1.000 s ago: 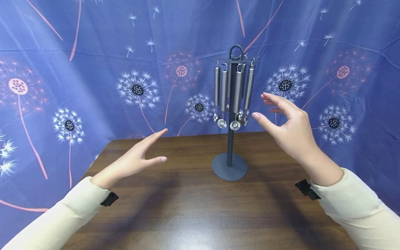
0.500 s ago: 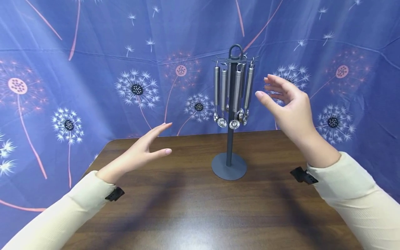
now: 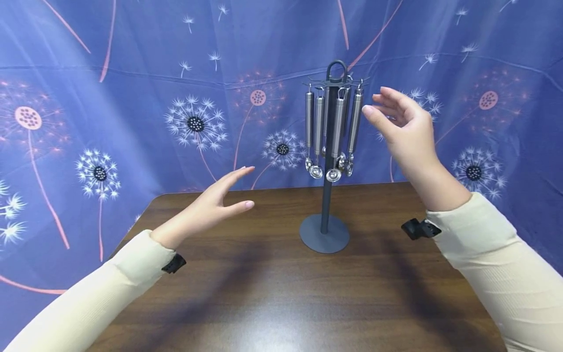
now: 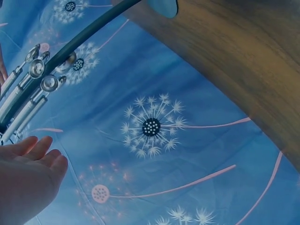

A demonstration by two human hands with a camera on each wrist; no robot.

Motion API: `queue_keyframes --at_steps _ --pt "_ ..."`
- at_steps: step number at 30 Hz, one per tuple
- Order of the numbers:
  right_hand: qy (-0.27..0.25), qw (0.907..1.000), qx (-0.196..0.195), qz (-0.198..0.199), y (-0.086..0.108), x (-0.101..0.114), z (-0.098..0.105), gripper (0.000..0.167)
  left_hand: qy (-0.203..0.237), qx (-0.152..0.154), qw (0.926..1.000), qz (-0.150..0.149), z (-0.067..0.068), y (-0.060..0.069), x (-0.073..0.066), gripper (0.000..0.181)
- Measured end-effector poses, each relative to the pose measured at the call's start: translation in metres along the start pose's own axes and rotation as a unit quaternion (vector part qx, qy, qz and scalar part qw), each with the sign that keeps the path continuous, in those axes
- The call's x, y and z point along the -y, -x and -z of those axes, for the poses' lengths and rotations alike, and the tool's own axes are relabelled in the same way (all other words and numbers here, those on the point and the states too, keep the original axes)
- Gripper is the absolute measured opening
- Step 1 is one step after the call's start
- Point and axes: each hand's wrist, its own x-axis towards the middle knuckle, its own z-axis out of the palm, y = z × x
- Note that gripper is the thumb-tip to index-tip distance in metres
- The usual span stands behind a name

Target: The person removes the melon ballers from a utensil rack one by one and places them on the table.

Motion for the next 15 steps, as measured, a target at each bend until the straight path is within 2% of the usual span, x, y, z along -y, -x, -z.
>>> queue_keyframes --at_steps 4,10,15 --pt "-0.035 0.9994 0.003 -0.001 -0.006 -0.001 0.000 0.051 -0.011 0.004 0.9999 -0.008 -0.002 -0.007 -0.007 0.072" --pt "-0.047 0.9989 0.005 0.007 -0.014 -0.001 -0.003 0.052 -0.029 0.009 0.9994 -0.019 -0.002 -0.019 -0.014 0.074" --pt "-0.088 0.9960 0.009 0.009 -0.021 -0.001 -0.004 0.052 -0.028 -0.001 0.9990 -0.036 -0.001 -0.030 -0.018 0.074"
